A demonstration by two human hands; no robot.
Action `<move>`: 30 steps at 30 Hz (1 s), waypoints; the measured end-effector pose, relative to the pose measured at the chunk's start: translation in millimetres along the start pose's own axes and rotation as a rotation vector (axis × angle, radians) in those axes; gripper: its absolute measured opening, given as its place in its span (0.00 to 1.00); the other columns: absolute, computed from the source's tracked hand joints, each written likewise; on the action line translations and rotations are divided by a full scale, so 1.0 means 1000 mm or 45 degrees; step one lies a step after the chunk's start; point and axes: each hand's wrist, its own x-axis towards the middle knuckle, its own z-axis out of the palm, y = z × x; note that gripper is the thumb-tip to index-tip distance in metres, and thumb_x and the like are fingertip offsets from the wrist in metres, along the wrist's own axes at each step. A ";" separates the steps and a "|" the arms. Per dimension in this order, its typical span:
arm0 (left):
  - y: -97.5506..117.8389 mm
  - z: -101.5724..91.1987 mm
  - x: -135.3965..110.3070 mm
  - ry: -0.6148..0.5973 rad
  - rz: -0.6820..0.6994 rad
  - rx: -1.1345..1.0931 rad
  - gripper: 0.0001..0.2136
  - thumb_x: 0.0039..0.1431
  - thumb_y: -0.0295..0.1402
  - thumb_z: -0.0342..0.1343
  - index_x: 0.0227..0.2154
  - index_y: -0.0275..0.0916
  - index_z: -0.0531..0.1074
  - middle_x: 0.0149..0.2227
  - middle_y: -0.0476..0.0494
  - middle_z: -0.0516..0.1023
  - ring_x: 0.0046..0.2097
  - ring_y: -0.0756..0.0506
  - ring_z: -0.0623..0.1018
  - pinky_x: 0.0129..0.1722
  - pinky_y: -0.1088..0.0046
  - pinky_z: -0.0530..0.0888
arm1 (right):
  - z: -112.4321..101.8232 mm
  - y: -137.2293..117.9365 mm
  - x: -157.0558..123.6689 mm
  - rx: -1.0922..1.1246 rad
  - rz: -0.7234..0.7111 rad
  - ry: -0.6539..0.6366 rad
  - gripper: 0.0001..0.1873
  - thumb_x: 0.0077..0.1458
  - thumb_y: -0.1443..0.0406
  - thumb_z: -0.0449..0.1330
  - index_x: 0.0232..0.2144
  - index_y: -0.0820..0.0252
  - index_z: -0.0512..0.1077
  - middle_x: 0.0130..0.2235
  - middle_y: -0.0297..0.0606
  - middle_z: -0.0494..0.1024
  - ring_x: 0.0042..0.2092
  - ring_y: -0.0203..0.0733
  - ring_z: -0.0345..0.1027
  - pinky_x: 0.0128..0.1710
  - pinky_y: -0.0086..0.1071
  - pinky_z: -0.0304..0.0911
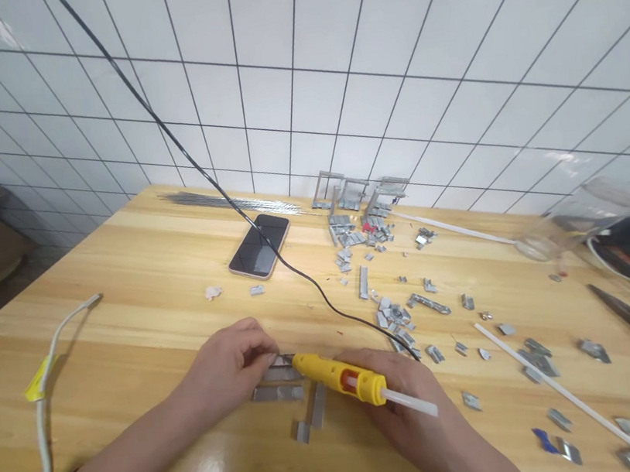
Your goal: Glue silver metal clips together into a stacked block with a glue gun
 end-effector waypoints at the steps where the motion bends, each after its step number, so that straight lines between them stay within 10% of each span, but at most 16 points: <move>1: 0.000 0.000 0.000 -0.003 0.000 0.003 0.09 0.52 0.22 0.51 0.25 0.40 0.75 0.30 0.50 0.73 0.32 0.49 0.73 0.30 0.75 0.66 | 0.000 0.000 0.000 0.004 0.005 -0.010 0.16 0.60 0.59 0.53 0.47 0.55 0.73 0.44 0.43 0.80 0.42 0.44 0.76 0.38 0.31 0.71; 9: 0.001 -0.002 0.001 -0.005 -0.011 0.015 0.10 0.51 0.21 0.51 0.25 0.41 0.75 0.30 0.50 0.74 0.32 0.49 0.73 0.30 0.76 0.66 | -0.002 -0.002 0.000 0.049 0.099 -0.077 0.18 0.62 0.55 0.50 0.45 0.55 0.73 0.29 0.38 0.79 0.30 0.43 0.75 0.30 0.31 0.71; 16: 0.000 -0.001 0.000 -0.003 -0.011 -0.001 0.09 0.52 0.21 0.52 0.26 0.40 0.75 0.30 0.50 0.73 0.32 0.49 0.73 0.31 0.75 0.66 | -0.002 -0.002 0.001 -0.006 0.037 -0.026 0.16 0.61 0.57 0.51 0.45 0.54 0.74 0.42 0.43 0.81 0.39 0.45 0.76 0.37 0.31 0.71; 30: 0.002 -0.002 0.001 -0.026 -0.039 0.012 0.09 0.53 0.22 0.52 0.26 0.40 0.75 0.31 0.51 0.73 0.32 0.50 0.73 0.31 0.74 0.65 | -0.003 -0.004 0.001 0.034 0.040 -0.029 0.16 0.61 0.58 0.52 0.44 0.56 0.75 0.38 0.43 0.81 0.35 0.43 0.75 0.33 0.31 0.69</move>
